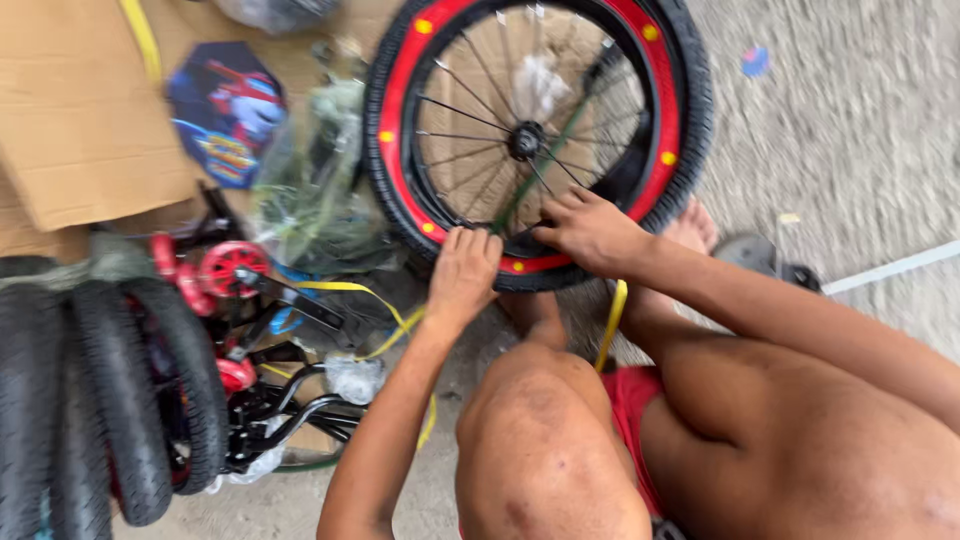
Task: The person assembles a bicycle wheel by first fitting a tire onto a rim, then inserting an inner tube, and finally seating the tire bead onto the rim. The person works on the floor surrounded by bicycle parts and packaging.
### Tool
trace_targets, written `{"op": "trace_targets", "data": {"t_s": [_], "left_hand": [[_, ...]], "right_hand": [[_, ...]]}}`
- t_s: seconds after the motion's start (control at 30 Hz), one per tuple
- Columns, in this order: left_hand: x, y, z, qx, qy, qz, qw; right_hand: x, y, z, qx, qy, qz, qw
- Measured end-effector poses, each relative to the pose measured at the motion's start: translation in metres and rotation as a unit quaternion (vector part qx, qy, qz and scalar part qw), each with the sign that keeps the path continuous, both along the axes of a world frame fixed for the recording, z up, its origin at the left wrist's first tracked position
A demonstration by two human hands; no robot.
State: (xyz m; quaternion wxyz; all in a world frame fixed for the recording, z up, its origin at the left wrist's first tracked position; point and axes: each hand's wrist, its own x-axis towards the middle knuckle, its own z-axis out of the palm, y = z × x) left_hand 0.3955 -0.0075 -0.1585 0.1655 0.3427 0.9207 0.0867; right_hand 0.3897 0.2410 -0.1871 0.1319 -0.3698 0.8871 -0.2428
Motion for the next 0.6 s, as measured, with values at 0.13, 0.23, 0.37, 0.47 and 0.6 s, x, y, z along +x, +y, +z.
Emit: {"op": "trace_targets", "data": {"t_s": [0.13,0.23,0.37,0.47,0.6], "left_hand": [[0.009,-0.008,-0.036,0.040,-0.003,-0.011,0.999],[0.000,-0.014,-0.039,0.050,-0.044,-0.035,0.997],[-0.034,-0.036,-0.014,0.013,-0.031,-0.065,0.997],[-0.044,-0.041,0.007,-0.044,0.086,-0.093,0.991],[-0.031,-0.020,0.016,-0.022,-0.019,-0.092,0.995]], "right_hand": [[-0.003,0.000,-0.008,0.089,-0.092,0.071,0.989],[-0.010,0.001,-0.007,0.096,-0.205,0.053,0.973],[0.001,0.001,0.002,-0.063,-0.222,-0.053,0.972],[0.017,0.000,0.006,-0.090,-0.050,-0.051,0.993],[0.020,-0.001,-0.003,0.045,-0.066,-0.032,0.996]]}}
